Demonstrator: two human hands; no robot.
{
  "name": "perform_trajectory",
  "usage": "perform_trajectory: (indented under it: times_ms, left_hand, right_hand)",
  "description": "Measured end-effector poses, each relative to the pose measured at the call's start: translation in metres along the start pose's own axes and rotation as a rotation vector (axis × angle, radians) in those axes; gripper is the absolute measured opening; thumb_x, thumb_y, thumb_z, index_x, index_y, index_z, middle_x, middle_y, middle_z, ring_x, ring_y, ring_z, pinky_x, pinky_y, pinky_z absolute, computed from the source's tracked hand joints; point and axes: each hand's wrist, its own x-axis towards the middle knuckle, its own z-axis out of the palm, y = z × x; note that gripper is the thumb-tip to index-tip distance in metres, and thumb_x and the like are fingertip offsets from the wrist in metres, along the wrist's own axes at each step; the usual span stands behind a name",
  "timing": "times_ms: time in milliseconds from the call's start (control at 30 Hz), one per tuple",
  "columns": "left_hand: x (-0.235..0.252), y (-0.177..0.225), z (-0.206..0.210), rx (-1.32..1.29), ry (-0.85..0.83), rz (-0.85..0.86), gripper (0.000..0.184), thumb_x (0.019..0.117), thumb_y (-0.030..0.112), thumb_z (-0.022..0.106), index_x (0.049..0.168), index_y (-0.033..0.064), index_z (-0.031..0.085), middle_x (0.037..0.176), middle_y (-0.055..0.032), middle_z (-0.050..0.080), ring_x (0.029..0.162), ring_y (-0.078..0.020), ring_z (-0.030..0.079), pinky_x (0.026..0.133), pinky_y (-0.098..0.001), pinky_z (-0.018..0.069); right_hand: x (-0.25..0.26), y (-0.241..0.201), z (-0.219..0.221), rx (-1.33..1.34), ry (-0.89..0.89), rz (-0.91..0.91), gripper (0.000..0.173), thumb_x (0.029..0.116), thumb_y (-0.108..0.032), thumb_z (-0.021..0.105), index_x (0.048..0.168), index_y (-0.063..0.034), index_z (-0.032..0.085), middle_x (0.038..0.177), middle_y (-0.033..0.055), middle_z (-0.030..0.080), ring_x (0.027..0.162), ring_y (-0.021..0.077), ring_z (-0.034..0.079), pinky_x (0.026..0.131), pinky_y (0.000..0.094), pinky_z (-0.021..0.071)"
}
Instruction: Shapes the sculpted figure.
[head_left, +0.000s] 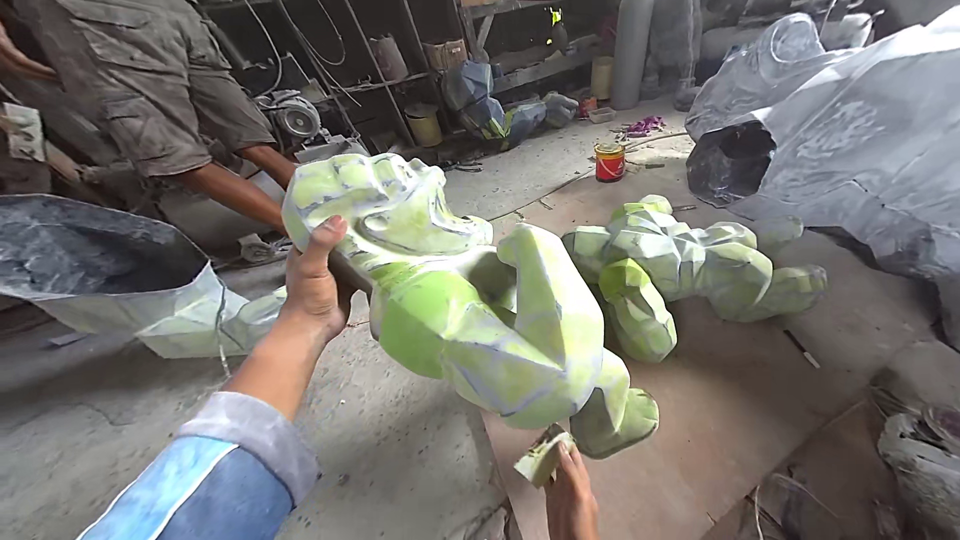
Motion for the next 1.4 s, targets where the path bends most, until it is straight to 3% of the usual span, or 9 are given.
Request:
perform_trajectory:
  times_ms: [167,533,733,900,1000,1133,1267,1333,1400]
  left_hand:
    - [-0.010,0.001,-0.012,0.008,0.027,0.006,0.065,0.0852,0.056,0.072,0.139,0.0251,0.052,0.127,0.0008,0.066,0.116,-0.0182,0.066,0.094,-0.0462,0.0579]
    - [-0.024,-0.002,-0.037,0.055,0.116,0.009,0.067,0.0836,0.057,0.074,0.139,0.0254,0.053,0.122,0.0013,0.068,0.108,-0.0157,0.069,0.090,-0.0408,0.0600]
    - [-0.044,-0.006,-0.066,0.044,0.168,0.000,0.061,0.0871,0.050,0.069,0.139,0.0250,0.051,0.121,0.0015,0.067,0.107,-0.0155,0.069,0.088,-0.0413,0.0604]
    - [-0.078,-0.003,-0.089,0.024,0.220,-0.064,0.061,0.0869,0.051,0.067,0.140,0.0282,0.049,0.119,0.0039,0.067,0.105,-0.0125,0.069,0.085,-0.0390,0.0610]
    - [-0.109,0.005,-0.091,0.007,0.218,-0.142,0.055,0.0896,0.058,0.061,0.136,0.0293,0.052,0.117,0.0026,0.069,0.103,-0.0134,0.070,0.082,-0.0396,0.0621]
    - [-0.155,0.014,-0.073,-0.026,0.226,-0.273,0.042,0.1042,0.055,0.037,0.128,0.0274,0.056,0.109,0.0034,0.071,0.098,-0.0122,0.071,0.080,-0.0401,0.0621]
    - [-0.193,-0.011,-0.052,-0.212,0.152,-0.479,0.058,0.0931,0.072,0.045,0.124,0.0261,0.062,0.108,-0.0021,0.071,0.098,-0.0198,0.070,0.079,-0.0478,0.0602]
    - [-0.209,-0.030,-0.032,-0.315,0.116,-0.575,0.069,0.0878,0.079,0.046,0.131,0.0268,0.060,0.115,-0.0053,0.070,0.103,-0.0245,0.069,0.082,-0.0524,0.0583]
    - [-0.229,-0.050,0.000,-0.445,0.094,-0.614,0.074,0.0879,0.082,0.043,0.134,0.0267,0.058,0.117,-0.0068,0.071,0.105,-0.0259,0.069,0.084,-0.0540,0.0577]
  right_hand:
    - [0.036,-0.006,0.010,-0.033,-0.110,-0.090,0.040,0.1003,-0.024,0.054,0.129,0.0041,0.059,0.127,0.0151,0.065,0.121,0.0193,0.062,0.109,0.0384,0.0479]
    - [0.078,-0.001,-0.001,0.069,-0.188,-0.170,0.041,0.0915,-0.032,0.067,0.117,-0.0006,0.068,0.115,0.0130,0.072,0.112,0.0185,0.067,0.103,0.0389,0.0521]
    - [0.067,-0.002,0.006,0.058,-0.179,-0.159,0.033,0.0918,-0.031,0.064,0.110,-0.0041,0.072,0.105,0.0112,0.074,0.101,0.0176,0.071,0.095,0.0392,0.0568]
    - [0.006,-0.026,-0.007,-0.097,-0.227,-0.155,0.025,0.0974,-0.023,0.057,0.112,-0.0104,0.073,0.103,0.0024,0.076,0.099,0.0127,0.071,0.094,0.0376,0.0578]
    - [-0.036,-0.050,-0.011,-0.130,-0.211,-0.220,0.021,0.0994,-0.020,0.057,0.109,-0.0155,0.075,0.101,-0.0025,0.076,0.096,0.0089,0.071,0.091,0.0346,0.0586]
    - [-0.087,-0.103,-0.010,-0.207,-0.106,-0.382,0.017,0.1003,-0.021,0.059,0.106,-0.0203,0.076,0.099,-0.0076,0.076,0.094,0.0054,0.071,0.089,0.0311,0.0591]
    - [-0.114,-0.175,-0.010,-0.345,-0.048,-0.551,0.020,0.1006,-0.017,0.056,0.108,-0.0216,0.075,0.100,-0.0112,0.076,0.095,0.0033,0.071,0.089,0.0277,0.0596]
    - [-0.129,-0.216,0.000,-0.396,-0.053,-0.598,0.020,0.1003,-0.010,0.054,0.107,-0.0148,0.072,0.097,-0.0122,0.075,0.093,0.0000,0.070,0.089,0.0244,0.0586]
    - [-0.148,-0.262,0.020,-0.468,-0.048,-0.654,0.021,0.0926,0.003,0.049,0.112,0.0035,0.058,0.097,-0.0111,0.070,0.094,-0.0069,0.066,0.090,0.0172,0.0552]
